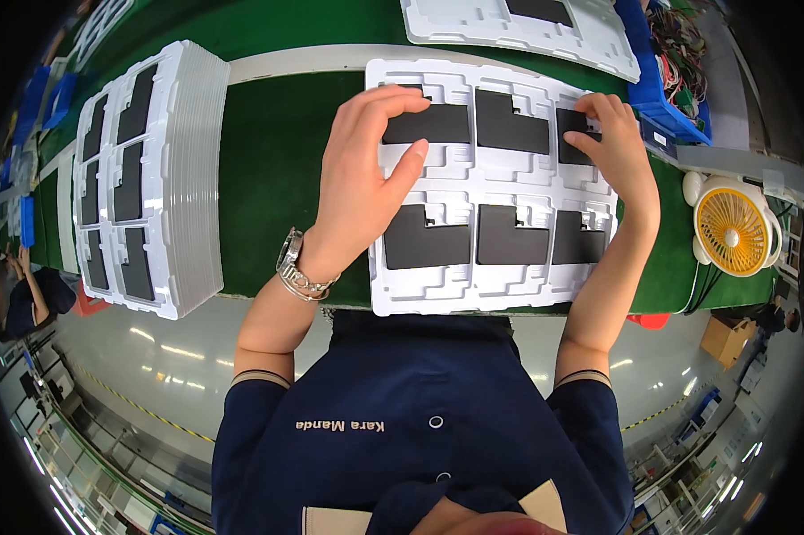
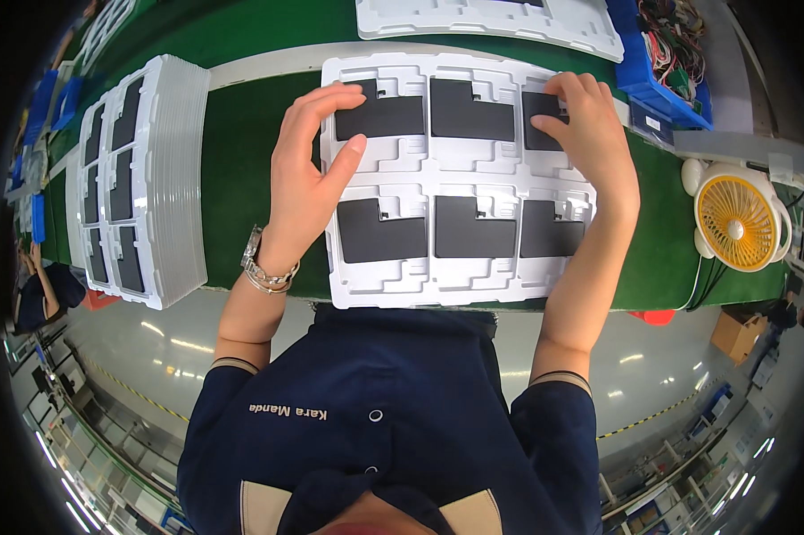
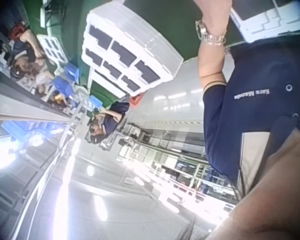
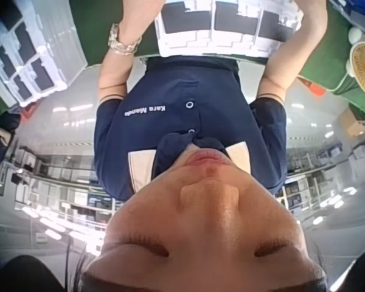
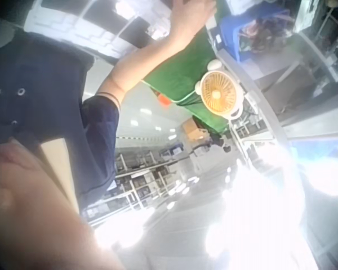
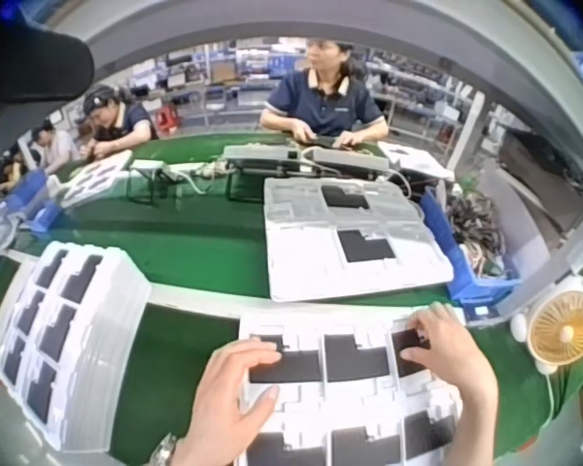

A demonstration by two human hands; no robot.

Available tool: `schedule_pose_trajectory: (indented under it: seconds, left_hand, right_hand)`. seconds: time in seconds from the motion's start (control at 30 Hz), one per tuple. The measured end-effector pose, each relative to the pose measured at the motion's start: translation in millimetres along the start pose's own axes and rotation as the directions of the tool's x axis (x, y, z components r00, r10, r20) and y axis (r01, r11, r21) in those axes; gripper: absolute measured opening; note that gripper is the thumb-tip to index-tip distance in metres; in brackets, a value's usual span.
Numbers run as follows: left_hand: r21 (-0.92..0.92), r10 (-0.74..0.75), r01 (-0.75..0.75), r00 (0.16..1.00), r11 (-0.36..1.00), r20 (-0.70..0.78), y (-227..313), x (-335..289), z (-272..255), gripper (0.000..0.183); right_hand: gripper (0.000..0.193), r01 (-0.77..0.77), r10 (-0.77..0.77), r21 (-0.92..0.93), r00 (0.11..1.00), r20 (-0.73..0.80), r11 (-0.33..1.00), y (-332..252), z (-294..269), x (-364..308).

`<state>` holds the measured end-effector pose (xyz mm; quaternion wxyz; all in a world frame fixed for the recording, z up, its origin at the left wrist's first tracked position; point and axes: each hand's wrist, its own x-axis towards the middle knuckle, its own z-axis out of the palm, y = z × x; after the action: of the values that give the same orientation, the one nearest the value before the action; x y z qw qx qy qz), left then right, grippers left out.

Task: Manually fitting black components into a white tray on an assembly line.

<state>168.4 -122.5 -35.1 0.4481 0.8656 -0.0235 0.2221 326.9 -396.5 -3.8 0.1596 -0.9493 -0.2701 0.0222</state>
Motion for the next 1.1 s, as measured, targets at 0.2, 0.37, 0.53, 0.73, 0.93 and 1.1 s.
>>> schedule_pose_trajectory:
  seconds: [0.2, 0.37, 0.53, 0.73, 0.93, 1.1]
  left_hand:
    - [-0.435, -0.247, 0.361, 0.923, 0.825, 0.296, 16.0, -1.3, -2.7, 0.028]
    - [-0.300, -0.033, 0.127, 0.953, 0.945, 0.300, 11.1, -9.1, 8.5, 0.035]
    - [-0.325, -0.282, 0.443, 0.854, 0.835, 0.437, 17.9, -8.8, 0.2, 0.031]
    - [-0.513, -0.399, 0.513, 0.859, 0.689, 0.322, 12.4, -9.6, 0.6, 0.029]
    - [-0.416, -0.373, 0.469, 0.880, 0.779, 0.295, 14.6, -7.8, -2.9, 0.029]
    - [-0.336, -0.303, 0.376, 0.920, 0.864, 0.249, 14.4, -9.1, -0.2, 0.029]
  right_hand:
    - [0.021, -0.018, 0.068, 0.242, 0.978, -0.199, 0.970, -36.7, -18.6, -4.4]
    - [0.020, 0.231, -0.204, 0.670, 0.972, -0.121, 0.705, -101.1, 6.2, -18.7]
    - [0.014, 0.143, -0.216, 0.831, 0.976, -0.029, 0.537, -115.9, 29.8, -20.2]
    - [0.014, -0.076, -0.170, 0.848, 0.966, 0.193, 0.525, -102.4, 31.6, -18.3]
    - [0.013, 0.034, -0.206, 0.766, 0.970, 0.131, 0.642, -111.0, 31.7, -19.7]
    - [0.010, 0.038, -0.201, 0.761, 0.972, 0.122, 0.648, -110.4, 33.2, -19.2]
